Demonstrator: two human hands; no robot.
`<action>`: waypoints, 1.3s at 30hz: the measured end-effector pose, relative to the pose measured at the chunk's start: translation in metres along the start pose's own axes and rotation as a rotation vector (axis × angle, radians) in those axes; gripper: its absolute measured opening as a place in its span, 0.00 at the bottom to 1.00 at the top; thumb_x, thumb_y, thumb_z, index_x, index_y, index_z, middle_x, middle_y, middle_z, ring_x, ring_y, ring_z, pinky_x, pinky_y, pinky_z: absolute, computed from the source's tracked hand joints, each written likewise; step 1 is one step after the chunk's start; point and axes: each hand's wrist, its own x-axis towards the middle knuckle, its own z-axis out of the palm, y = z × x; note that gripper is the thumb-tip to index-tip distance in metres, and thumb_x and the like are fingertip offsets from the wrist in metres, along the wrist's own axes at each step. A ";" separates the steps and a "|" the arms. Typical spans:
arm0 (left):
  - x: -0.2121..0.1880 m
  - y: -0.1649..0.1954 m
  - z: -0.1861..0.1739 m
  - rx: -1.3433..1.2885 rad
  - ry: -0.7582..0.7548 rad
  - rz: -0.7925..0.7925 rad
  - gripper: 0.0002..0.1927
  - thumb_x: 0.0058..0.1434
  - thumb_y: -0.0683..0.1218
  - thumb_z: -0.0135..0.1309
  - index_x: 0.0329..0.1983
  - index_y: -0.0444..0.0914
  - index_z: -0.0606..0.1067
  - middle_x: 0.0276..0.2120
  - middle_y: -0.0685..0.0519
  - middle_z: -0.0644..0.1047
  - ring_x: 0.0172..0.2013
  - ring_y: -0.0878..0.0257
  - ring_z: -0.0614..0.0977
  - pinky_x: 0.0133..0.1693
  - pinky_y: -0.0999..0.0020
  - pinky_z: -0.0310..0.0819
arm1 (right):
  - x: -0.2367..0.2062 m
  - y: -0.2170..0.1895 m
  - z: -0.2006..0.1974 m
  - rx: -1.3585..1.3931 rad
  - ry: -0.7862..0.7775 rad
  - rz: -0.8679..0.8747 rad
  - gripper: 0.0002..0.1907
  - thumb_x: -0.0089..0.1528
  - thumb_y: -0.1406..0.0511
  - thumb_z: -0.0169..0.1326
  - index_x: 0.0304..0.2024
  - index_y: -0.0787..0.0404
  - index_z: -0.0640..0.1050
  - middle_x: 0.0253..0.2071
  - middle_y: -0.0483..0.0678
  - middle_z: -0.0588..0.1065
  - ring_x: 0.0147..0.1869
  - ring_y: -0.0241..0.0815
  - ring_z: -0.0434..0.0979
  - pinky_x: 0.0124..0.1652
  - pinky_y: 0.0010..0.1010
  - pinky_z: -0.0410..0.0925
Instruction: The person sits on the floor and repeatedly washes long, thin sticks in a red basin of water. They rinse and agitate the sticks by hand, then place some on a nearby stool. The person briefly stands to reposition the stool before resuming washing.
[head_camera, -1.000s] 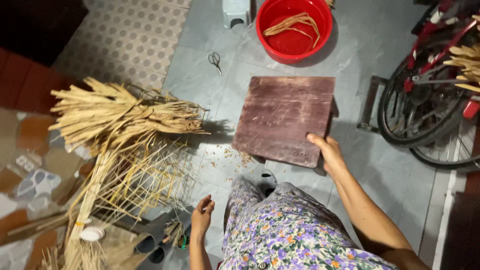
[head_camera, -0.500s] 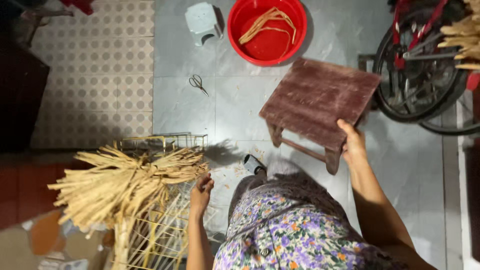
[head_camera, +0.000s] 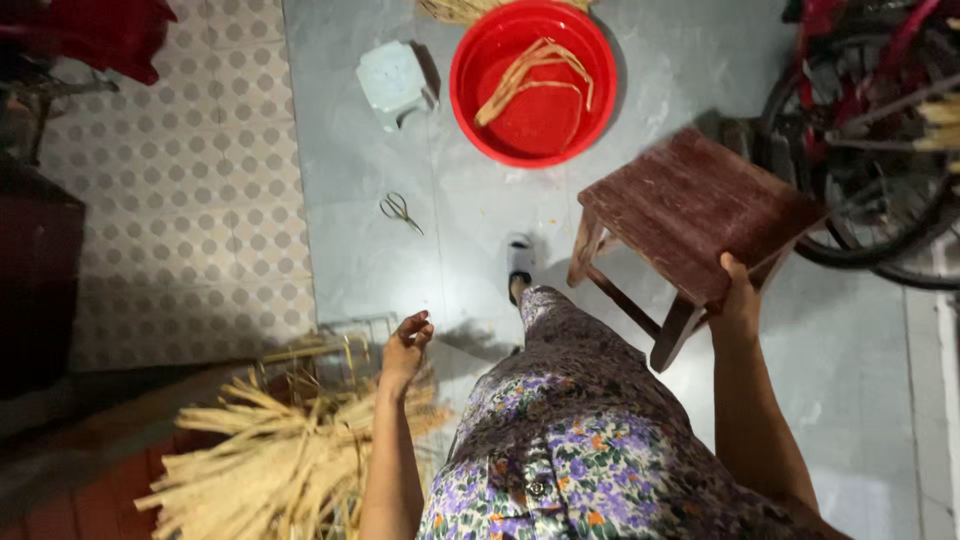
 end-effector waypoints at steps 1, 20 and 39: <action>0.019 0.009 -0.006 0.045 0.018 0.005 0.19 0.66 0.44 0.56 0.60 0.39 0.77 0.44 0.51 0.84 0.43 0.65 0.84 0.46 0.70 0.77 | 0.007 -0.004 0.015 0.046 -0.027 -0.037 0.33 0.64 0.59 0.61 0.67 0.64 0.68 0.54 0.50 0.71 0.44 0.39 0.74 0.38 0.30 0.68; 0.333 0.214 -0.062 0.132 -0.243 -0.026 0.19 0.65 0.46 0.57 0.59 0.41 0.77 0.44 0.55 0.83 0.39 0.67 0.82 0.36 0.69 0.73 | 0.095 -0.067 0.243 0.024 0.239 -0.041 0.34 0.60 0.55 0.60 0.63 0.68 0.73 0.53 0.50 0.76 0.51 0.39 0.75 0.43 0.29 0.68; 0.561 0.403 0.112 0.456 -0.871 0.128 0.38 0.64 0.65 0.52 0.70 0.38 0.65 0.59 0.46 0.76 0.61 0.56 0.76 0.60 0.62 0.69 | 0.100 -0.054 0.368 0.131 0.482 -0.078 0.27 0.65 0.61 0.54 0.57 0.79 0.72 0.52 0.61 0.75 0.54 0.50 0.78 0.49 0.36 0.72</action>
